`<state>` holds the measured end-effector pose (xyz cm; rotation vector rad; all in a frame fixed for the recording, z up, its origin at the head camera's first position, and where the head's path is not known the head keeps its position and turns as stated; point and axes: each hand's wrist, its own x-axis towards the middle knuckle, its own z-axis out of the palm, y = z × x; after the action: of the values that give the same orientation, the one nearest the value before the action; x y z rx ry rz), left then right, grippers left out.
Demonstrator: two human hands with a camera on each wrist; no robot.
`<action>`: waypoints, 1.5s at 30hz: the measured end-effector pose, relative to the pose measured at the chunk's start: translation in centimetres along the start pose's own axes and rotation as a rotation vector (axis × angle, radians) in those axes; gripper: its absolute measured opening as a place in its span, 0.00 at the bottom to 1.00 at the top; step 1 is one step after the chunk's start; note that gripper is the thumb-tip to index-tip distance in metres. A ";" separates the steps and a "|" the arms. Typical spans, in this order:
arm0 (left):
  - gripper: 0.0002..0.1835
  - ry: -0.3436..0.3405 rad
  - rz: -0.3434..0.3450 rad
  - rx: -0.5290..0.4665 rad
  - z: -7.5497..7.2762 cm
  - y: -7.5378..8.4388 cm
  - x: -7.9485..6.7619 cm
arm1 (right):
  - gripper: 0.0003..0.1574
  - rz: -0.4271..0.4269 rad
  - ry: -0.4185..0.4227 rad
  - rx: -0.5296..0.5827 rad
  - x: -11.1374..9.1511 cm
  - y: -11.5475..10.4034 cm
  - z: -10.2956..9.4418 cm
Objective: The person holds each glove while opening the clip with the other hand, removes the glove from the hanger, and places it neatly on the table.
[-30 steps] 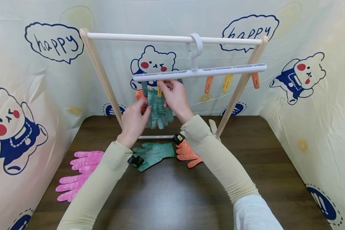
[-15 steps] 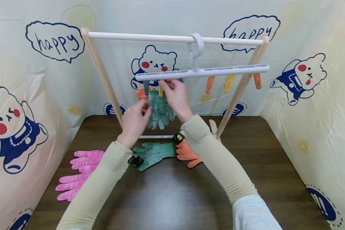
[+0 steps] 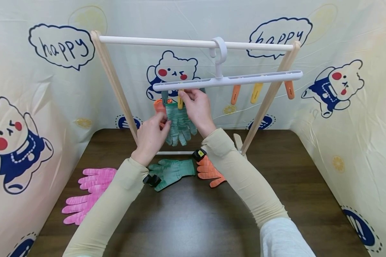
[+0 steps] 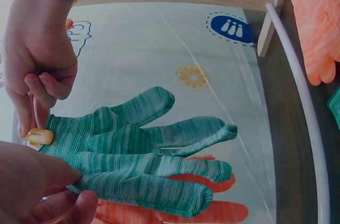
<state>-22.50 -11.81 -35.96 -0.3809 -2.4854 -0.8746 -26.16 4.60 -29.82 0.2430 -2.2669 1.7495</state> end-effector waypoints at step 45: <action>0.07 -0.065 -0.030 -0.014 -0.3 -2.3 -3.2 | 0.23 0.009 -0.027 0.145 -0.5 1.3 0.6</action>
<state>-20.58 -14.01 -38.63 -0.3831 -2.5514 -0.9062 -26.14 4.36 -31.34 0.2870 -2.1647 1.9297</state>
